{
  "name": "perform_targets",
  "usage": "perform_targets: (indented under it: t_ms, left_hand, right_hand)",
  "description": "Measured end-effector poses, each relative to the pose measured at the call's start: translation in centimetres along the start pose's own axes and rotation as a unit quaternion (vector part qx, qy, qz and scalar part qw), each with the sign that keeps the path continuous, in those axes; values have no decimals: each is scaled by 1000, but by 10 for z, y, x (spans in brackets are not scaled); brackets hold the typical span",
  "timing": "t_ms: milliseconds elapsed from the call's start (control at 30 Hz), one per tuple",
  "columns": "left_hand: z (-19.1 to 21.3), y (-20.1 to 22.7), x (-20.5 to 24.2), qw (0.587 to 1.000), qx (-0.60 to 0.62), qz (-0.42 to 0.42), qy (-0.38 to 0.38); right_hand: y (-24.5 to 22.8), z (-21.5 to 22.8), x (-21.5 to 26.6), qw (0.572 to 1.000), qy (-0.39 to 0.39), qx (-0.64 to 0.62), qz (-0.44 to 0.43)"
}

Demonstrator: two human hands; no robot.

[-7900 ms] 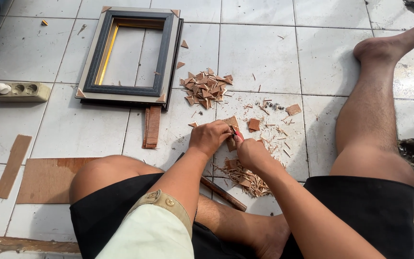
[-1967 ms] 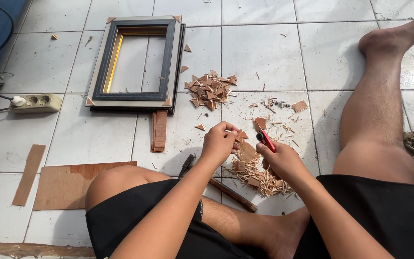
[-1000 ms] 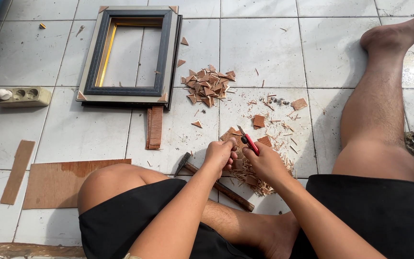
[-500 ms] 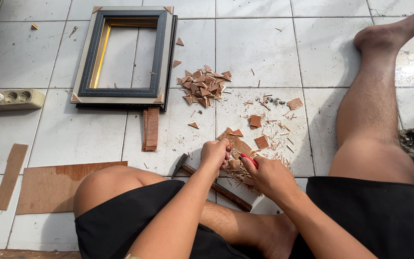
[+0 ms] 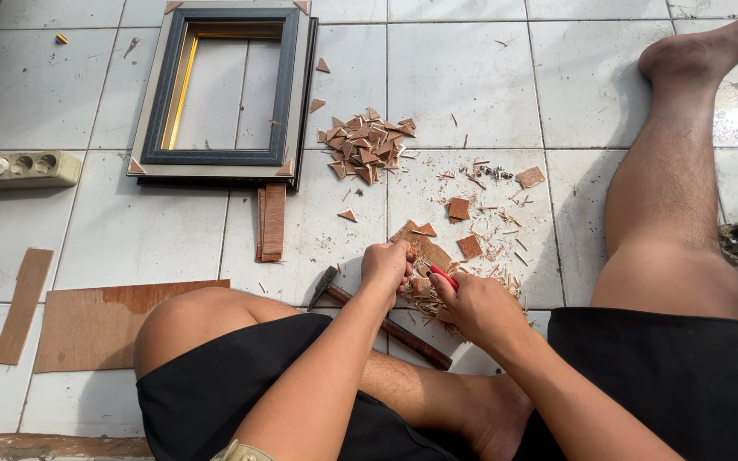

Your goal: Trimming and shaving a small piece of wood using a utility knife while sitting on the floor.

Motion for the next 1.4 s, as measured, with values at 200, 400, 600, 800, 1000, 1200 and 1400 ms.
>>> perform_targets:
  t_ms: [200, 400, 600, 800, 1000, 1200, 1400]
  left_hand:
    - [0, 1, 0, 1000, 5, 0, 2]
    - [0, 1, -1, 1000, 5, -4, -5]
    - [-4, 2, 2, 1000, 25, 3, -2]
    - [0, -6, -8, 999, 12, -4, 32]
    - [-2, -9, -10, 1000, 16, -5, 16]
    - [-13, 10, 26, 998, 8, 20, -55]
    - [-15, -2, -9, 991, -103, -9, -86]
  right_hand:
    - [6, -9, -13, 1000, -8, 13, 0]
    - [0, -7, -18, 999, -13, 38, -13]
    - [-8, -1, -17, 997, -21, 56, -39]
    - [-6, -1, -13, 998, -23, 48, -43]
    - [25, -7, -3, 996, -41, 31, -69]
    - [45, 2, -7, 982, -3, -184, -46]
    - [17, -2, -1, 882, -28, -470, 31]
Point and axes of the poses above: each hand's wrist, its own x-axis away from the middle knuckle, its own z-axis out of the back of the hand, y = z × x, the point moved 8 cm from there along -x, towards the middle knuckle, and after that the axes turned 15 degrees about -y, right-handed, at the moved point
